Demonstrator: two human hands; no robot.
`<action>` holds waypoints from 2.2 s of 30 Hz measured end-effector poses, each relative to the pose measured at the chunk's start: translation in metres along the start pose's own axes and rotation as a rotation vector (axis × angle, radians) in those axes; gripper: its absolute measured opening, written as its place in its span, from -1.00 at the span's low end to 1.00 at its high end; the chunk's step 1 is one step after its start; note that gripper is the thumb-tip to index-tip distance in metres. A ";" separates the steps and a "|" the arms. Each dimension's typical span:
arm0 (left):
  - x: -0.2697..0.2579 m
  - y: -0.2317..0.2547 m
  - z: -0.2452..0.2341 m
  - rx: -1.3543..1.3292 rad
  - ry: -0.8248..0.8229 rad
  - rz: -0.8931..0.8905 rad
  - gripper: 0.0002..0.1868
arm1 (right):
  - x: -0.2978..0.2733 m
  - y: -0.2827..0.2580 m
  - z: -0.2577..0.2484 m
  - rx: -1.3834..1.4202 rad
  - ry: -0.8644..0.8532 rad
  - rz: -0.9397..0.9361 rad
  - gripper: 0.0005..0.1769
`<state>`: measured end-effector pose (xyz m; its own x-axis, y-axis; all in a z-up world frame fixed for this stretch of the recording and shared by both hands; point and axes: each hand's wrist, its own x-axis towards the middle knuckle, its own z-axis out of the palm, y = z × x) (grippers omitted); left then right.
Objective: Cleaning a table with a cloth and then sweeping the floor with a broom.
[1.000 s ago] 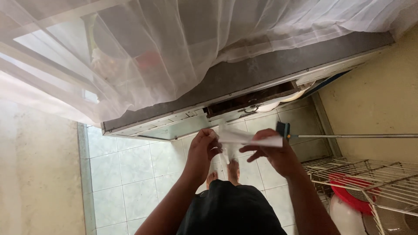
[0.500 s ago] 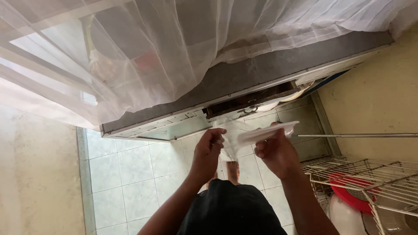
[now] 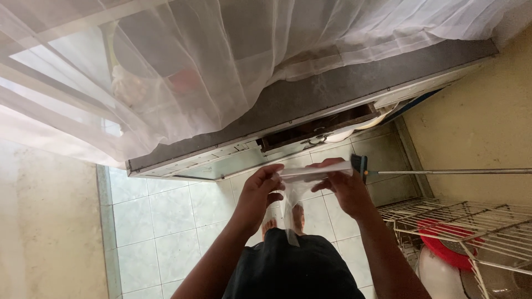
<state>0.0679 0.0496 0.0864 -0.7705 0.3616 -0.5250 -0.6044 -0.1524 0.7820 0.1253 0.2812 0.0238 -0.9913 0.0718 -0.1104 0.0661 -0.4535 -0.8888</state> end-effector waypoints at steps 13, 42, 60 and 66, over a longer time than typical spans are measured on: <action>0.011 0.005 -0.011 0.324 0.065 0.185 -0.74 | -0.002 -0.067 0.041 -0.825 -0.174 0.067 -0.73; 0.043 -0.011 0.032 0.527 -0.172 0.688 -0.01 | 0.027 -0.078 0.061 -0.040 -0.012 0.062 -0.70; 0.041 -0.020 0.045 0.100 -0.677 -0.207 -0.65 | 0.035 -0.059 0.021 -0.328 0.508 0.049 -0.34; 0.039 -0.025 0.025 0.362 -0.712 -0.235 -0.74 | 0.028 -0.044 -0.049 -0.546 0.559 -0.232 -0.36</action>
<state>0.0580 0.0910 0.0545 -0.2467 0.8607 -0.4454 -0.5370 0.2611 0.8021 0.1001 0.3469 0.0382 -0.7930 0.6086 0.0259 0.0553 0.1142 -0.9919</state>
